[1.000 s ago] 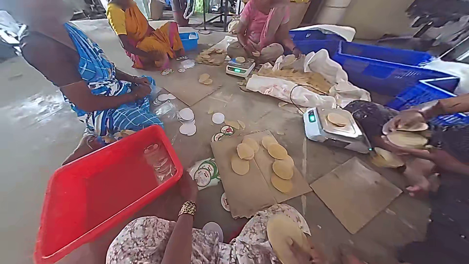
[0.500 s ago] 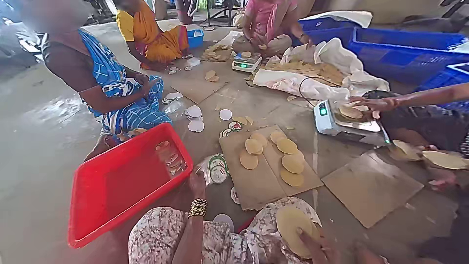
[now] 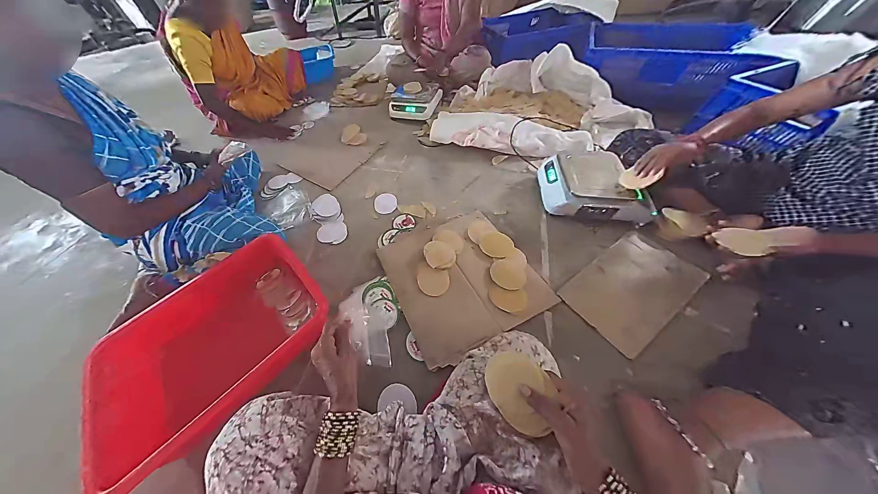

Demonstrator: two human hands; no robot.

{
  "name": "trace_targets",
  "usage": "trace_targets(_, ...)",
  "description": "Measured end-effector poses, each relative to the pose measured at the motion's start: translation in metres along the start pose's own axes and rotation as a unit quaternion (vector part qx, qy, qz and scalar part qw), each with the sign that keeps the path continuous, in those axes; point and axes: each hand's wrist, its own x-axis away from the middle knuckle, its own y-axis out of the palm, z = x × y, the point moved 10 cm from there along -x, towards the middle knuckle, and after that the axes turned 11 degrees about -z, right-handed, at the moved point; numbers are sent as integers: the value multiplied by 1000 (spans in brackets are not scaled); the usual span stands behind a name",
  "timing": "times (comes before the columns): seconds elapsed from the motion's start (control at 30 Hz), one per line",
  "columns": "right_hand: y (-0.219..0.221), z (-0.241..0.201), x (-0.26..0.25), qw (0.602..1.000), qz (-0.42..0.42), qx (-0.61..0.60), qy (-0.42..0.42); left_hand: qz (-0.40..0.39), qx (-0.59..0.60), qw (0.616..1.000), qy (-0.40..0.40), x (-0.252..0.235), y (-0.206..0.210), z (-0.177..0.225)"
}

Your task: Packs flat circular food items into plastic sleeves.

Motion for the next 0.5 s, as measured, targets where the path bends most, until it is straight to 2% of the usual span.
trace_targets(0.07,8,-10,3,999,-14,-31,0,-18,63,998,-8,6,-7,8)
trace_targets(0.13,24,-30,8,996,-70,-63,-9,-72,150,986,-18,14,-3,19)
trace_targets(0.23,62,-72,17,972,-205,-105,-55,-228,221,948,28,29,23,55)
trace_targets(0.33,97,-107,22,942,-306,-74,-117,-366,212,902,92,52,49,98)
trace_targets(0.43,111,-118,20,932,-336,-18,-137,-400,245,870,154,64,54,129)
trace_targets(0.5,108,-119,18,937,-317,-20,-143,-389,338,848,124,65,53,127)
